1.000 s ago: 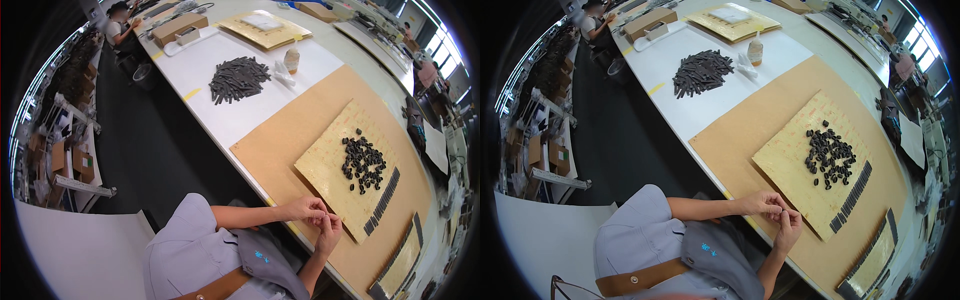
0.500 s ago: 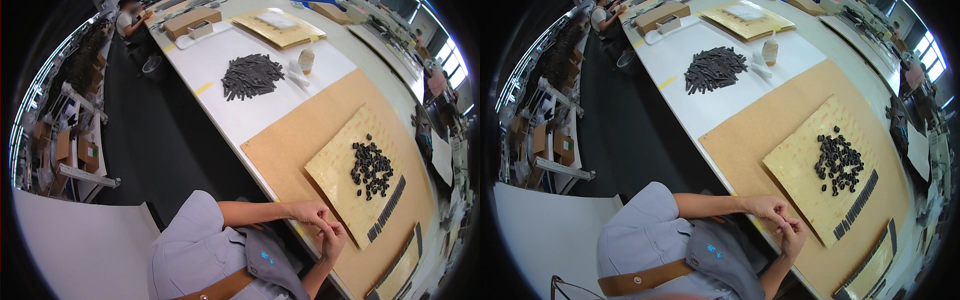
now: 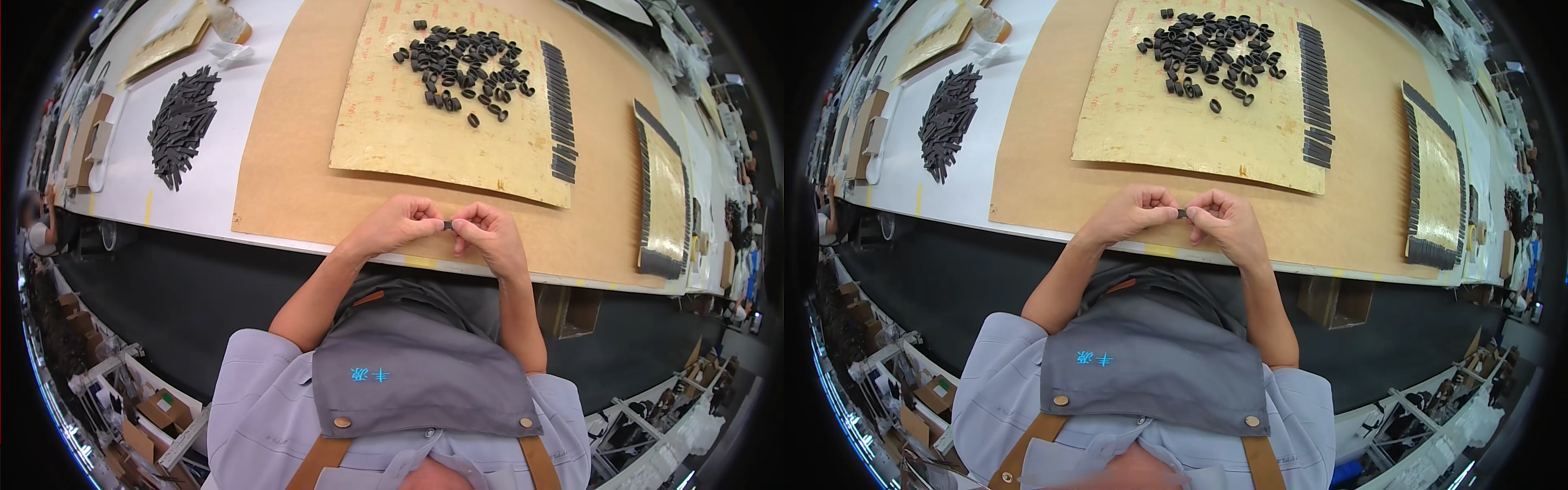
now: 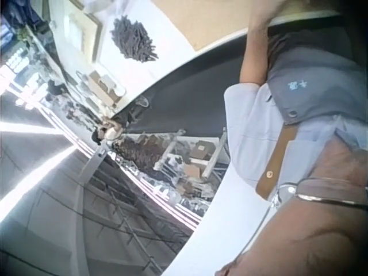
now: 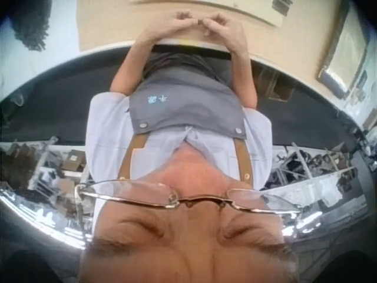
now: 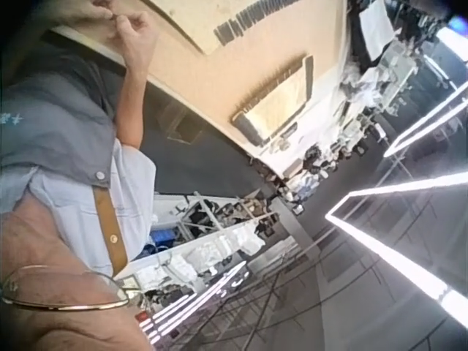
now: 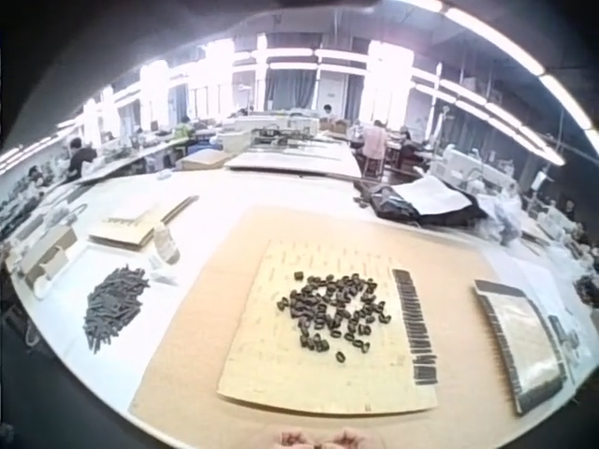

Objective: Assembling small black hardware components at a workshop station.

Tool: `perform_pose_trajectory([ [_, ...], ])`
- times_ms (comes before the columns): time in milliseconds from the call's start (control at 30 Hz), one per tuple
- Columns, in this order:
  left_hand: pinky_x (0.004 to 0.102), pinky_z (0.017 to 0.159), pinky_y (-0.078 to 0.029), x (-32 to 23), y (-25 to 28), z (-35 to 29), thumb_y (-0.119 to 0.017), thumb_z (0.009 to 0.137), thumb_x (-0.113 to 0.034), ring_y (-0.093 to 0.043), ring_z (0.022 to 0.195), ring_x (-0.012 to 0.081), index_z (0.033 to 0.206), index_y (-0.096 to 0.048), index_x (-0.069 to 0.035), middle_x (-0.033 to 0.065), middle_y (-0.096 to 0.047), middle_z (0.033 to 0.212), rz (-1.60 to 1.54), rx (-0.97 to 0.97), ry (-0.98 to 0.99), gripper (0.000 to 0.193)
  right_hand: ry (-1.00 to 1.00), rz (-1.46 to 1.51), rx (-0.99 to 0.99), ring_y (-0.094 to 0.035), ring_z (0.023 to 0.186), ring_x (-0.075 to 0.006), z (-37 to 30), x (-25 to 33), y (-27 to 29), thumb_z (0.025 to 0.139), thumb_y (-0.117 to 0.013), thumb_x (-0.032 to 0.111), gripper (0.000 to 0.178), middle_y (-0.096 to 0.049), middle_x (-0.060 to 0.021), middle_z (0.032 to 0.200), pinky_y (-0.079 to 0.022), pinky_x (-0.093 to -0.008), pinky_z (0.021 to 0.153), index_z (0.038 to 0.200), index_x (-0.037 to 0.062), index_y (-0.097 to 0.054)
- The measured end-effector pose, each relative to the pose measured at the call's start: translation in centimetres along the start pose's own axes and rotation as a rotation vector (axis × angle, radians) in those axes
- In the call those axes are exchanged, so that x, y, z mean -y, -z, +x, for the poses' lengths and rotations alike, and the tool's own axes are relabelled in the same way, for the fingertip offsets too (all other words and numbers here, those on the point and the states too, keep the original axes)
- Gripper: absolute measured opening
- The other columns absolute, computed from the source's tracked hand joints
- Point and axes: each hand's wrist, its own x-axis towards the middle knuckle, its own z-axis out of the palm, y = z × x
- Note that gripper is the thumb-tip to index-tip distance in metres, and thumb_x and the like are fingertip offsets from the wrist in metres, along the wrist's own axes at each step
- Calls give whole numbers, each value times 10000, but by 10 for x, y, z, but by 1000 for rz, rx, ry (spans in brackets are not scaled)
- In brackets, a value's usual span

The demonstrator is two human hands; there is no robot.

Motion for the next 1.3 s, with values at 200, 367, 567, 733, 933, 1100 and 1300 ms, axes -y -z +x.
perform_pose_trajectory([
  [200,173,520,-321,-4,-6,-4,-615,849,-151,-426,609,3,833,-624,-14,-58,-529,693,-38,-20,33,138,-4,-24,7,-588,600,-80,-5,0,1,858,-608,73,116,-604,-44,752,-502,-223,546,904,-32,-587],
  [367,155,507,-317,-3,-4,-4,-613,858,-146,-429,597,-11,865,-615,-26,-67,-540,709,-18,-22,22,120,-15,-31,26,-585,601,-76,-3,0,0,861,-607,77,118,-602,-38,753,-499,-220,549,910,-28,-584],
  [567,159,514,-328,3,-4,-1,-612,854,-146,-436,611,-3,850,-610,-16,-59,-539,710,27,-64,-16,130,-11,-81,17,-587,615,-75,-1,-1,-2,866,-608,81,109,-599,-32,769,-493,-211,560,907,-15,-577],
  [733,163,513,-328,5,-7,1,-610,853,-152,-432,610,-1,840,-609,-11,-58,-532,704,62,-103,-11,142,5,-27,28,-593,638,-76,-2,-7,3,864,-610,70,110,-602,-35,787,-495,-208,580,922,-16,-571],
  [933,166,507,-322,4,-9,2,-609,857,-155,-423,602,-2,845,-611,-11,-59,-528,702,118,-118,-6,144,4,-7,-6,-599,654,-82,-2,-8,1,856,-613,42,107,-606,-44,797,-507,-211,606,926,-19,-561],
  [1100,169,524,-337,7,-8,3,-612,855,-151,-435,613,5,838,-612,-11,-56,-534,699,25,-96,-40,141,25,10,-15,-598,653,-80,-1,-10,2,851,-615,36,90,-601,-41,791,-509,-208,604,900,-13,-559],
  [1300,168,529,-342,4,-7,5,-608,844,-144,-445,615,7,816,-604,-17,-49,-540,704,112,-98,2,130,8,35,47,-623,719,-104,-1,-10,7,854,-592,5,120,-590,-31,784,-522,-219,668,959,-18,-541],
])
